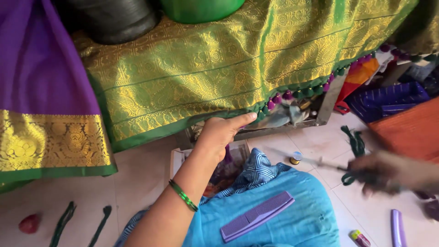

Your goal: The user is seen attaching decorative tassels to the border of a saree using thread and scissors.

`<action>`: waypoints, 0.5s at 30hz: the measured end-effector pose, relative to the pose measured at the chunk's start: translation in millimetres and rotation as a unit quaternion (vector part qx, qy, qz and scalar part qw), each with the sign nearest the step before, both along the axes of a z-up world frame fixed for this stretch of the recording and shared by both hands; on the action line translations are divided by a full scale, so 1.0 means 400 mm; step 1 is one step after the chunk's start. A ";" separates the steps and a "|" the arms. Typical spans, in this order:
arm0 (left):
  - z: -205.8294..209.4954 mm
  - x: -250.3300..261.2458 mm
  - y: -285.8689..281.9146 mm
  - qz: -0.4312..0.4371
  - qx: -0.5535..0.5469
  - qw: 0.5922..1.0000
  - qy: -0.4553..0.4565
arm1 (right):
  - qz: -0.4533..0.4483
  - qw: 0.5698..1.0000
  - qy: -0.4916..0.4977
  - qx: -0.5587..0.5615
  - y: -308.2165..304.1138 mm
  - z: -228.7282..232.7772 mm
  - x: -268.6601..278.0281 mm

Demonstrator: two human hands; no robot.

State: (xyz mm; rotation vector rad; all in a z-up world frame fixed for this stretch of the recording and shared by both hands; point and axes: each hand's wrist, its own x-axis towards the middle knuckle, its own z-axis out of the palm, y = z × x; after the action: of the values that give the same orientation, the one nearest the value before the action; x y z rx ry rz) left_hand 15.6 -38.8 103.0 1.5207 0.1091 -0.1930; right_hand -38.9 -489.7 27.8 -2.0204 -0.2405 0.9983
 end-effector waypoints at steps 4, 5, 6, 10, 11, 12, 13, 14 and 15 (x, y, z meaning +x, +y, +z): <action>-0.019 0.016 -0.002 -0.013 -0.025 0.999 -0.026 | 0.137 0.980 -0.141 -0.005 -0.032 0.113 0.179; -0.017 0.013 -0.001 -0.016 -0.026 0.999 -0.032 | 0.195 0.967 -0.164 -0.009 -0.031 0.141 0.210; -0.013 0.012 -0.002 -0.021 -0.027 0.999 -0.039 | 0.251 0.950 -0.188 -0.013 -0.031 0.170 0.240; -0.017 0.018 0.004 -0.012 0.021 0.999 -0.037 | 0.210 0.957 -0.169 -0.107 0.037 0.250 0.247; -0.006 0.015 0.004 -0.023 0.023 0.999 -0.033 | 0.203 0.953 -0.182 -0.133 0.051 0.264 0.255; 0.002 0.009 0.003 -0.035 0.026 0.999 -0.027 | 0.197 0.948 -0.194 -0.158 0.065 0.275 0.259; 0.010 0.005 0.004 -0.033 0.026 0.999 -0.025 | 0.199 0.948 -0.193 -0.157 0.084 0.292 0.260; 0.018 0.003 0.003 -0.047 0.017 0.999 -0.020 | 0.217 0.936 -0.218 -0.170 0.101 0.308 0.259; 0.027 0.000 0.002 -0.060 0.008 0.998 -0.015 | 0.235 0.923 -0.243 -0.183 0.117 0.323 0.258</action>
State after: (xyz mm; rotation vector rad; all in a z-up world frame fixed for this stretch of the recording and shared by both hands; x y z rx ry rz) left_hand 15.8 -37.9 113.6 1.5460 -0.0039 -0.2660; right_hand 64.2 -443.0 157.2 -2.6134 -0.8976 0.8421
